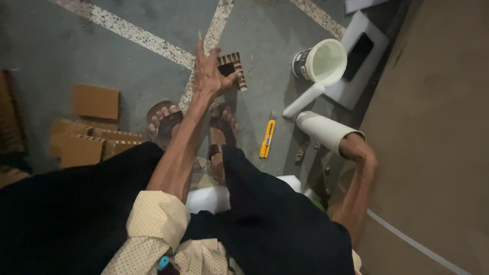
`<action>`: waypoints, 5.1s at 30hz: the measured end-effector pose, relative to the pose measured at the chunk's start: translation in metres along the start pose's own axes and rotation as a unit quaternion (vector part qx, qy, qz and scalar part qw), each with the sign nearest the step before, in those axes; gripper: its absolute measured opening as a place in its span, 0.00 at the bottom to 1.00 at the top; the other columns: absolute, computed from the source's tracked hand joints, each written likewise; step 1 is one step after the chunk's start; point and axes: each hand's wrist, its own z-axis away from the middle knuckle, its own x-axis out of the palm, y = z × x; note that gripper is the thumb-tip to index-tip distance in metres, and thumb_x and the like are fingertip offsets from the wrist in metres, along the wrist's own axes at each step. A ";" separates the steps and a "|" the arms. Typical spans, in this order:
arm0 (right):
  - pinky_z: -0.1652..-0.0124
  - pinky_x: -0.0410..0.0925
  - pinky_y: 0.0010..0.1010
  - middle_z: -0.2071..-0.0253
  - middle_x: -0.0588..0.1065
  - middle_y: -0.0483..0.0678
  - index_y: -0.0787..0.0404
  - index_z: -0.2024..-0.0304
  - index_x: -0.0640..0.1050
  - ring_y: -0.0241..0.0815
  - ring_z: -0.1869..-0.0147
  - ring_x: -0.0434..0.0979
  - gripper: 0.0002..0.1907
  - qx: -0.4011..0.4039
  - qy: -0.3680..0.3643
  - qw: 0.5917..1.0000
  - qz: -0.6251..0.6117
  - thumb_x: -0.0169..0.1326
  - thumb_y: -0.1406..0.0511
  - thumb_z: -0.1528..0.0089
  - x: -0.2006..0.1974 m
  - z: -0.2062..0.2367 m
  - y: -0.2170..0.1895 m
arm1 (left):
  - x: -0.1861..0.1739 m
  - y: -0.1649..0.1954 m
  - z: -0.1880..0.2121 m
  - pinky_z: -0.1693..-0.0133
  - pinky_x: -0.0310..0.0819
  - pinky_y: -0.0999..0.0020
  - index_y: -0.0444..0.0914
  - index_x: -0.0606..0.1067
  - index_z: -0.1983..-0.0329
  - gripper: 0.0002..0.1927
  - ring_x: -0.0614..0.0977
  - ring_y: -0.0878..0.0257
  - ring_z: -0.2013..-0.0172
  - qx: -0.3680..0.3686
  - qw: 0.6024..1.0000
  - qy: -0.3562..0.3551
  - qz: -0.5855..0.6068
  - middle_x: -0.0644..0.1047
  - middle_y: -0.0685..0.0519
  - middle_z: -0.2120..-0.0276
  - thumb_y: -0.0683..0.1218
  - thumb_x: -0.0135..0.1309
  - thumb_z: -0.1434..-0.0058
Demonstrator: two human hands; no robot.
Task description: The person sits on the floor and uses a white cylindrical object to apply adhesive to the edges of small cardboard pieces. They then press the pieces together to form a small box-like structure and secure it with a rubber band.
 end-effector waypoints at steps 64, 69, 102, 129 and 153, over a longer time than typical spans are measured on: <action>0.55 0.76 0.43 0.58 0.81 0.63 0.69 0.48 0.80 0.55 0.59 0.84 0.24 -0.305 -0.263 0.860 0.313 0.54 0.73 0.48 0.012 -0.099 -0.298 | 0.005 -0.011 -0.005 0.40 0.72 0.41 0.33 0.70 0.39 0.47 0.70 0.30 0.39 0.005 1.000 -0.006 0.013 0.55 0.30 0.34 0.62 0.73 0.56; 0.56 0.76 0.41 0.61 0.80 0.65 0.69 0.54 0.83 0.54 0.62 0.84 0.18 -0.359 -0.176 0.884 0.241 0.58 0.73 0.48 0.004 -0.092 -0.291 | 0.005 -0.013 -0.004 0.39 0.72 0.43 0.34 0.72 0.40 0.45 0.69 0.29 0.38 0.046 0.998 0.037 0.012 0.54 0.29 0.33 0.60 0.74 0.57; 0.66 0.77 0.40 0.48 0.76 0.44 0.41 0.42 0.77 0.47 0.66 0.82 0.24 -0.017 -0.218 0.976 0.007 0.49 0.69 0.38 0.178 0.004 -0.157 | 0.012 -0.017 0.004 0.40 0.72 0.45 0.33 0.72 0.41 0.45 0.69 0.31 0.39 0.036 0.999 0.033 0.004 0.55 0.30 0.34 0.59 0.75 0.56; 0.34 0.73 0.31 0.19 0.46 0.51 0.36 0.32 0.66 0.52 0.19 0.61 0.40 -0.454 0.232 0.859 -0.041 0.77 0.60 0.39 0.088 -0.014 -0.194 | 0.024 -0.023 0.009 0.41 0.73 0.44 0.35 0.72 0.40 0.45 0.67 0.31 0.37 0.035 0.999 0.018 -0.007 0.54 0.31 0.32 0.61 0.77 0.55; 0.27 0.65 0.52 0.21 0.52 0.63 0.71 0.55 0.78 0.69 0.20 0.58 0.10 -0.164 0.349 0.918 0.090 0.63 0.74 0.38 0.047 0.090 -0.031 | 0.033 -0.030 0.016 0.43 0.72 0.45 0.33 0.72 0.42 0.44 0.70 0.29 0.41 0.048 0.998 0.030 -0.032 0.55 0.29 0.35 0.60 0.77 0.55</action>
